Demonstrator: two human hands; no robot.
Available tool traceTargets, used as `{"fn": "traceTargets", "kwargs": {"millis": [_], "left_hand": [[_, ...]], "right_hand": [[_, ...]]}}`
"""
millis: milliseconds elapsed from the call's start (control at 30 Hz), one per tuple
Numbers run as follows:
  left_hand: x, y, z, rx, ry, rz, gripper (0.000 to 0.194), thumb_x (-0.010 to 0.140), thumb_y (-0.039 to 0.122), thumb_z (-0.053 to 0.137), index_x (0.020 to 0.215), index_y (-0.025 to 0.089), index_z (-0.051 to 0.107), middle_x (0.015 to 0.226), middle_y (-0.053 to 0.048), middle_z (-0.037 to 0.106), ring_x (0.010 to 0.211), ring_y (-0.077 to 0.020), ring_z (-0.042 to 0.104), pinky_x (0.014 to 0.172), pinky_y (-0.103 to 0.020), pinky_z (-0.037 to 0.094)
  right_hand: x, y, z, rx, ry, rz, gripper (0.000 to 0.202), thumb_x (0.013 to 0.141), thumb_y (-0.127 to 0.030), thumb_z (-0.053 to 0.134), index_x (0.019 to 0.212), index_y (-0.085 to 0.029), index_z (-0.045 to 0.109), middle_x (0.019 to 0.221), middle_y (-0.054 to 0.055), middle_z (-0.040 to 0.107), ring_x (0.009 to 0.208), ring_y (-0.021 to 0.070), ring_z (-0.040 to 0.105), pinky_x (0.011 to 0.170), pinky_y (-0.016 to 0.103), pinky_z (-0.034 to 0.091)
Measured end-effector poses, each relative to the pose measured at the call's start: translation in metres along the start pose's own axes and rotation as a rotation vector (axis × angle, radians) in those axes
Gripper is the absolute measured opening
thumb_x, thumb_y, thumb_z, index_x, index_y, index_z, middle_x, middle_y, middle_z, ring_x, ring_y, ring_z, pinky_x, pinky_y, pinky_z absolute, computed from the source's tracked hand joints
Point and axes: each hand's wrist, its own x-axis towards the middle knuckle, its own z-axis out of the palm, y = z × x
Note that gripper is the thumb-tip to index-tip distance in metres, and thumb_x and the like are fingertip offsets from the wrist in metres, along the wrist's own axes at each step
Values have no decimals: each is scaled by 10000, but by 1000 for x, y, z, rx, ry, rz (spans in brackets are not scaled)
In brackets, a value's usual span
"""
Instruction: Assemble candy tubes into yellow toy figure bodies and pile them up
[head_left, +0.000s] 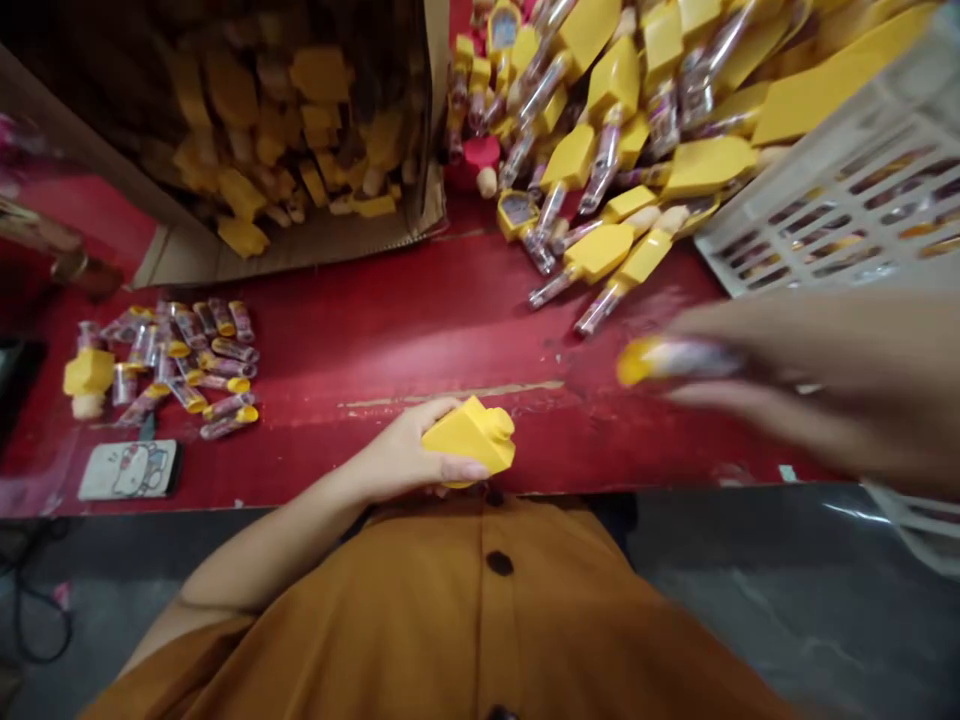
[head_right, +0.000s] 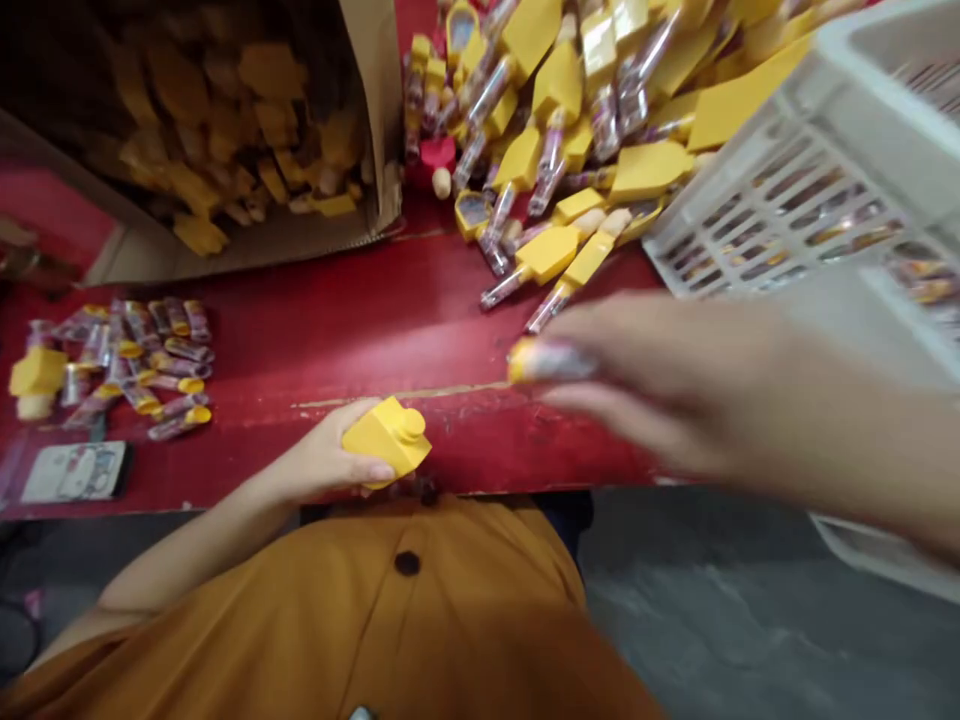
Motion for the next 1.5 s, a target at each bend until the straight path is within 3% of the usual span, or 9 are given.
{"fn": "traceTargets", "kwargs": {"millis": [167, 300, 567, 733, 900, 1133, 1300, 1400, 1500], "left_hand": [[-15, -7, -1, 144, -71, 15, 426, 534, 345, 738, 856, 162, 527, 710, 32, 551, 580, -74, 501, 493, -165, 390], [-28, -24, -1, 383, -38, -4, 411, 523, 451, 725, 743, 161, 534, 662, 38, 550, 602, -96, 502, 505, -182, 375], [-45, -60, 9, 732, -31, -28, 461, 606, 605, 587, 816, 195, 572, 690, -1, 602, 603, -152, 551, 516, -232, 392], [-44, -74, 9, 729, -45, 22, 477, 617, 598, 585, 905, 218, 585, 783, -8, 636, 683, -165, 583, 597, -245, 424], [-44, -86, 12, 775, -6, 17, 470, 601, 612, 591, 810, 191, 592, 741, -10, 629, 660, -162, 572, 558, -245, 410], [-53, -90, 14, 865, 0, 13, 472, 619, 619, 567, 813, 189, 580, 751, -12, 621, 663, -163, 565, 565, -252, 403], [-49, -56, -2, 707, -12, 62, 468, 594, 538, 638, 903, 199, 547, 798, -2, 622, 690, -154, 572, 563, -231, 406], [-38, -35, -20, 381, -283, 8, 580, 575, 526, 651, 1042, 227, 479, 906, -9, 614, 705, -146, 584, 566, -225, 432], [-28, -28, -27, 212, -578, -174, 446, 632, 495, 620, 939, 191, 512, 746, 6, 603, 531, -106, 542, 463, -209, 406]], "right_hand": [[23, -34, 37, -27, -87, -369, 250, 884, -331, 396, 956, -125, 518, 746, 51, 566, 656, 128, 519, 574, 241, 389], [25, -53, 67, 8, -76, -442, 208, 860, -308, 455, 944, -126, 509, 673, 25, 546, 579, 109, 483, 531, 232, 347], [-3, -86, 89, 362, -306, -154, 154, 854, -272, 464, 885, -136, 529, 616, -9, 506, 536, 83, 434, 525, 215, 325], [-6, -94, 97, 603, -532, 84, 194, 857, -251, 443, 794, -126, 578, 666, 13, 541, 586, 81, 480, 548, 206, 341], [-8, -93, 112, 800, -597, 171, 181, 830, -272, 501, 792, -128, 606, 655, -11, 558, 559, 48, 485, 519, 157, 340], [-14, -99, 122, 785, -513, 61, 194, 834, -281, 507, 767, -122, 595, 627, -14, 544, 541, 42, 475, 509, 149, 331], [1, -84, 90, 208, -297, -226, 243, 862, -329, 446, 882, -136, 592, 677, 30, 575, 586, 107, 494, 526, 233, 317], [7, -74, 72, -253, -11, -474, 211, 831, -235, 494, 1006, -135, 554, 621, 28, 548, 563, 132, 409, 514, 274, 254], [10, -70, 66, -280, -1, -557, 232, 823, -187, 494, 1049, -157, 536, 652, 20, 568, 572, 130, 394, 540, 282, 267]]}}
